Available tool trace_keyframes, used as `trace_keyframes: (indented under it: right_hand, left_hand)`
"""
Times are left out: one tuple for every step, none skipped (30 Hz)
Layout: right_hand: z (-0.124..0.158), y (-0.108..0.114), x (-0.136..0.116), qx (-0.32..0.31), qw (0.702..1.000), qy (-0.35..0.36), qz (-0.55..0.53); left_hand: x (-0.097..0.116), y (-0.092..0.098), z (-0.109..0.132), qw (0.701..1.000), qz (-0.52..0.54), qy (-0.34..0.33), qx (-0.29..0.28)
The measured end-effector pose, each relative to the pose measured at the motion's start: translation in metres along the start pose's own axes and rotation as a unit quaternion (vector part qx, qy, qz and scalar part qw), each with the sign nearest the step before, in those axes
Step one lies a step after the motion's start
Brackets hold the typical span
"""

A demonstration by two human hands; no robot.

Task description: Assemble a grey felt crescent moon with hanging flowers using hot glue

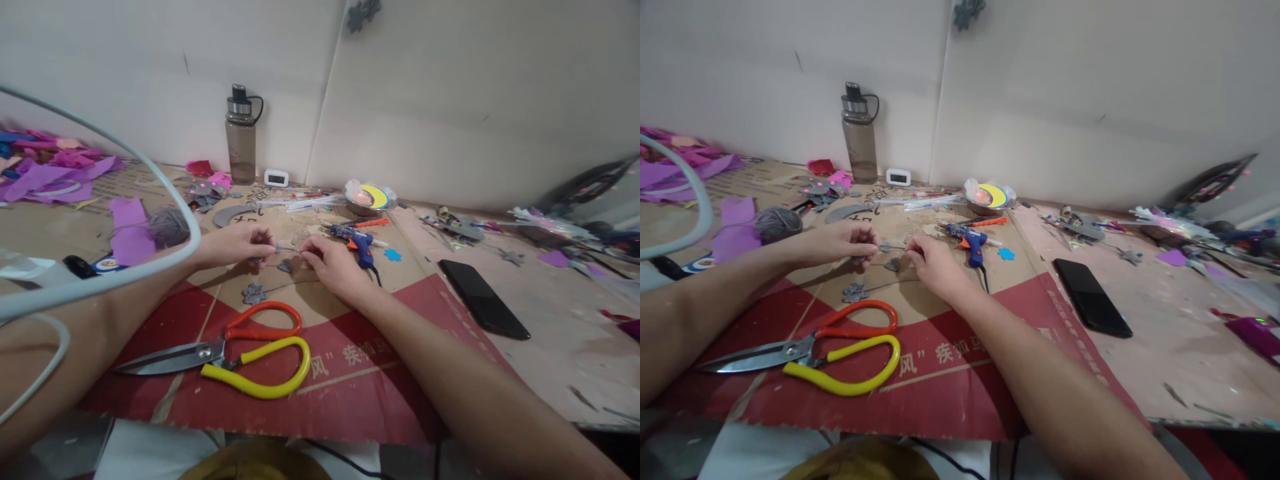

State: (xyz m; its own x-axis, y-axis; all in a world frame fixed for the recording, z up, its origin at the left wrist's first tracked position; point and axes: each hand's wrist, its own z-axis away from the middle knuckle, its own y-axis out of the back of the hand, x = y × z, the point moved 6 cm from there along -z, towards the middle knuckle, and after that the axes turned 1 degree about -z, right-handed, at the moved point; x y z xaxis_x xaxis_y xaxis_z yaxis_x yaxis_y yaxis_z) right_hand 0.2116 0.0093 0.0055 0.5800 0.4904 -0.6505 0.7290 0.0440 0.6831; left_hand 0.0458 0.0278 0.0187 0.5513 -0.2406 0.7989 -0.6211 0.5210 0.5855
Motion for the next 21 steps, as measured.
trace_keyframes:
  right_hand:
    - [0.001, 0.0, 0.0, -0.001, 1.0, -0.002, -0.008]
    - [0.002, 0.0, 0.0, 0.001, 1.0, -0.002, -0.014]
    - [0.002, 0.001, 0.0, 0.004, 1.0, -0.001, -0.018]
    - [0.003, 0.002, 0.0, 0.011, 1.0, 0.002, -0.017]
    - [0.003, 0.003, 0.0, 0.018, 1.0, 0.003, -0.012]
    - [0.003, 0.004, 0.0, 0.024, 1.0, 0.004, -0.004]
    - [0.003, 0.004, 0.001, 0.026, 1.0, 0.004, 0.004]
    - [0.003, 0.004, 0.001, 0.024, 1.0, 0.003, 0.013]
    - [0.003, 0.002, 0.001, 0.018, 1.0, 0.001, 0.02]
    - [0.004, 0.001, 0.002, 0.009, 1.0, -0.001, 0.027]
    - [0.004, -0.001, 0.002, 0.001, 0.999, -0.004, 0.032]
    - [0.004, -0.003, 0.002, -0.006, 0.999, -0.008, 0.035]
    - [0.004, -0.004, 0.003, -0.011, 0.999, -0.012, 0.037]
    - [0.004, -0.005, 0.003, -0.013, 0.999, -0.015, 0.037]
    - [0.004, -0.006, 0.003, -0.014, 0.999, -0.015, 0.035]
    - [0.004, -0.007, 0.004, -0.014, 0.999, -0.014, 0.032]
    - [0.004, -0.007, 0.004, -0.014, 0.999, -0.013, 0.028]
    - [0.004, -0.007, 0.005, -0.013, 1.0, -0.014, 0.023]
    - [0.004, -0.008, 0.006, -0.012, 1.0, -0.018, 0.019]
    - [0.004, -0.008, 0.008, -0.01, 1.0, -0.024, 0.016]
    - [0.004, -0.008, 0.009, -0.008, 0.999, -0.031, 0.014]
  left_hand:
    - [-0.003, -0.001, 0.0, 1.0, 0.005, 0.012, 0.003]
    - [-0.005, -0.001, -0.001, 1.0, 0.006, 0.019, 0.009]
    - [-0.007, -0.001, -0.001, 1.0, 0.001, 0.021, 0.016]
    - [-0.008, -0.001, -0.002, 0.999, -0.011, 0.02, 0.024]
    - [-0.009, 0.0, -0.002, 0.999, -0.028, 0.019, 0.03]
    - [-0.01, 0.0, -0.002, 0.998, -0.049, 0.019, 0.034]
    - [-0.01, 0.0, -0.003, 0.997, -0.07, 0.021, 0.035]
    - [-0.011, 0.001, -0.003, 0.995, -0.091, 0.023, 0.033]
    - [-0.011, 0.0, -0.004, 0.993, -0.11, 0.026, 0.03]
    - [-0.011, 0.0, -0.004, 0.991, -0.125, 0.028, 0.028]
    - [-0.011, 0.0, -0.004, 0.99, -0.137, 0.031, 0.027]
    - [-0.012, 0.0, -0.004, 0.988, -0.145, 0.035, 0.027]
    - [-0.013, 0.0, -0.004, 0.987, -0.15, 0.04, 0.027]
    - [-0.013, 0.0, -0.004, 0.987, -0.153, 0.044, 0.027]
    - [-0.014, -0.001, -0.004, 0.987, -0.152, 0.047, 0.025]
    - [-0.014, -0.001, -0.004, 0.987, -0.151, 0.049, 0.025]
    - [-0.015, -0.001, -0.004, 0.987, -0.149, 0.051, 0.024]
    - [-0.015, -0.001, -0.004, 0.987, -0.147, 0.052, 0.025]
    - [-0.015, -0.001, -0.003, 0.988, -0.145, 0.054, 0.026]
    - [-0.015, -0.001, -0.003, 0.988, -0.144, 0.054, 0.025]
    - [-0.014, -0.001, -0.003, 0.988, -0.143, 0.054, 0.025]
